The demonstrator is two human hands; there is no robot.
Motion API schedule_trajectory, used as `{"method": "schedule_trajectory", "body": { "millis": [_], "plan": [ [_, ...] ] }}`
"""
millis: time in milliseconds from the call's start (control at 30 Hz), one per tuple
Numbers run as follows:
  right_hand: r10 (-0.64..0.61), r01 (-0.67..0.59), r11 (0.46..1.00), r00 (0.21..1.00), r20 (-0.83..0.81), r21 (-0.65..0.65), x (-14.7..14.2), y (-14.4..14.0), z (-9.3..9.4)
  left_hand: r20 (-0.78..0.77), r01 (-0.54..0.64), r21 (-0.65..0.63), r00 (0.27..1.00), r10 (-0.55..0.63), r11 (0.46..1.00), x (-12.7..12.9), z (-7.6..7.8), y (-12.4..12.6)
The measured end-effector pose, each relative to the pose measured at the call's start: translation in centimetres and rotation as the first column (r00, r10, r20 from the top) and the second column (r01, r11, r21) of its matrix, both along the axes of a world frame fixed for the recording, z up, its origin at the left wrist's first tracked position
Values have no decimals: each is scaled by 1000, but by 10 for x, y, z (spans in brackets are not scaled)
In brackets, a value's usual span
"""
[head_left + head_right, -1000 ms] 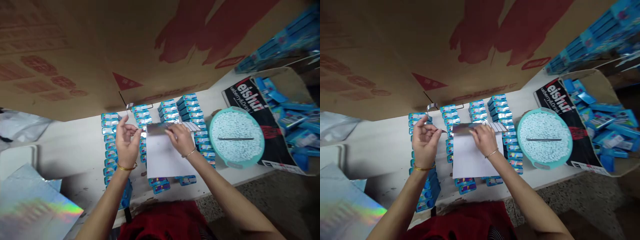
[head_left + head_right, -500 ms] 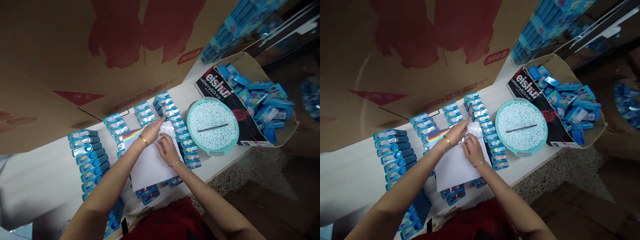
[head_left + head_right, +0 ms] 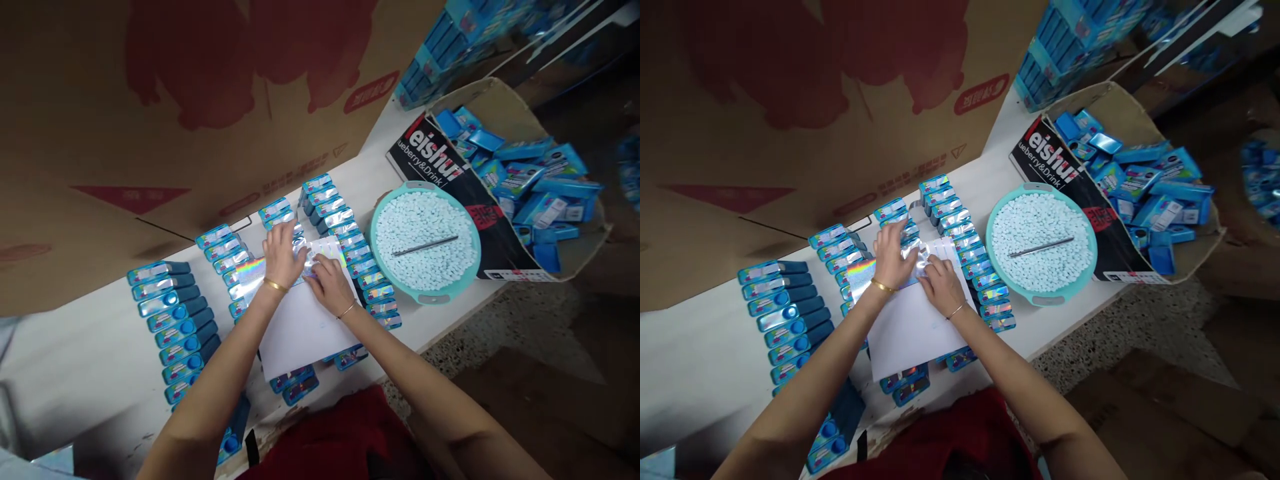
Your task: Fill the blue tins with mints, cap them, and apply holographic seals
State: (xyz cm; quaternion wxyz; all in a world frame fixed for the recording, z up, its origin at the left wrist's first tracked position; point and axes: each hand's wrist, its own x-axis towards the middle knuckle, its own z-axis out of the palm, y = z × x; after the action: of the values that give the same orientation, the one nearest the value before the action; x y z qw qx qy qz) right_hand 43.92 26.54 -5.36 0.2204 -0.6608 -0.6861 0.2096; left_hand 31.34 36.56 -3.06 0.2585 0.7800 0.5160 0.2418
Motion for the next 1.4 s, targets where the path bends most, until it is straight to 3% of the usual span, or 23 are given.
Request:
{"method": "schedule_trajectory", "body": {
  "millis": [100, 167, 267, 400, 467, 533, 600, 667, 733, 767, 833, 900, 967, 1033, 1167, 1267, 1400],
  "plan": [
    [-15, 16, 999, 1000, -10, 41, -2, -2, 0, 271, -181, -22, 946, 180, 983, -34, 22, -18],
    [4, -4, 999, 1000, 7, 46, -4, -2, -2, 397, -289, -155, 857, 328, 945, -67, 36, -34],
    [54, -56, 998, 997, 58, 24, -4, -4, -3, 475, -427, -395, 664, 578, 814, -122, 50, -59],
    [-10, 9, 1000, 999, 42, 25, -14, -8, 10, 468, -557, -551, 411, 783, 621, -183, 59, -87],
    [-49, 52, 998, 996, -81, 43, -39, -11, 27, 453, -572, -604, 327, 830, 555, -202, 63, -95],
    [-55, 48, 998, 941, -333, -30, -81, -12, 47, 456, -542, -654, 274, 847, 528, -215, 68, -99],
    [-110, -83, 961, 762, -638, -264, -134, -9, 62, 472, -498, -686, 249, 845, 530, -224, 72, -99],
    [-329, -170, 852, 564, -758, -496, -185, 1, 67, 481, -473, -701, 238, 844, 533, -232, 74, -96],
    [-500, -219, 742, 449, -741, -633, -223, 14, 63, 475, -473, -710, 227, 850, 522, -239, 70, -93],
    [-535, -244, 714, 414, -737, -656, -236, 20, 58, 470, -475, -712, 224, 854, 517, -243, 67, -91],
    [-532, -267, 727, 365, -764, -633, -250, 30, 45, 459, -480, -710, 238, 856, 514, -251, 56, -89],
    [-471, -224, 799, 346, -812, -559, -254, 36, 31, 444, -494, -696, 276, 853, 522, -257, 41, -85],
    [-385, -135, 873, 395, -834, -468, -254, 39, 18, 420, -533, -651, 340, 842, 540, -262, 24, -81],
    [-291, -65, 926, 507, -811, -373, -254, 41, 7, 378, -619, -542, 424, 823, 568, -264, 8, -76],
    [-163, -15, 969, 717, -678, -248, -256, 45, -8, 226, -741, -248, 582, 781, 624, -268, -14, -67],
    [-121, -14, 976, 793, -597, -216, -257, 47, -15, 129, -755, -192, 614, 779, 627, -269, -21, -65],
    [-99, -17, 979, 830, -549, -203, -259, 47, -25, 27, -775, -174, 613, 790, 607, -267, -22, -66]
  ]
}}
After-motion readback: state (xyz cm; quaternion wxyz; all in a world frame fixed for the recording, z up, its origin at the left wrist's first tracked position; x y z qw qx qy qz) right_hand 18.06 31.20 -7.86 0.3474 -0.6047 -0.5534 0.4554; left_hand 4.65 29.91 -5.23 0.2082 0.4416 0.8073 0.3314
